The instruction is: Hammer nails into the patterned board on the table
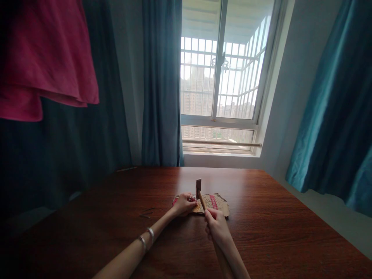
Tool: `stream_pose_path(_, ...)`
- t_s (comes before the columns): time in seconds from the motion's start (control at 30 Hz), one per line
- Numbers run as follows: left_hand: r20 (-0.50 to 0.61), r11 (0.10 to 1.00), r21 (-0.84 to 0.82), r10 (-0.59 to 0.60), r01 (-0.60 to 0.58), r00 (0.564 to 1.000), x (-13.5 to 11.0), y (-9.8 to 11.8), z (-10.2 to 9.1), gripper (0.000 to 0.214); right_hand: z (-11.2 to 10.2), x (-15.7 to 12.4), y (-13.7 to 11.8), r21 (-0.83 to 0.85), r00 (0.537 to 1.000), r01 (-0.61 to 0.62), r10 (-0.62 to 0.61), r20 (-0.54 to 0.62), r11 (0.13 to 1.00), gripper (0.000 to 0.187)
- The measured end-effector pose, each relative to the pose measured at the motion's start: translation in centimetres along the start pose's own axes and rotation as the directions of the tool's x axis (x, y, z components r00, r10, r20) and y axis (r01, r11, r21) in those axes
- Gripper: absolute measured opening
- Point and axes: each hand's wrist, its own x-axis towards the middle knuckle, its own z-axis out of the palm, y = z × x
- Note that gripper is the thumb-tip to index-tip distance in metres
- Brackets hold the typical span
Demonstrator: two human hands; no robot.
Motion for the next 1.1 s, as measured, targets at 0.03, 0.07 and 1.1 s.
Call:
stream_pose_path(0.03,0.001,1.000,0.001,0.004,-0.004,1.000,0.01,-0.02,0.02,0.016,-0.01,-0.02,0.07,0.001,1.000,0.000,0.000,-0.002,1.000,0.043)
stream_pose_path(0.07,0.004,1.000,-0.001,0.010,-0.010,1.000,0.02,-0.07,0.04,0.015,0.00,-0.04,0.16,0.006,1.000,0.006,-0.005,-0.007,1.000,0.043)
stream_pose_path(1.1,0.006,0.999,-0.016,0.046,-0.046,0.999,0.17,-0.63,0.42,0.018,0.06,0.04,0.67,0.029,1.000,0.003,-0.003,0.002,1.000,0.043)
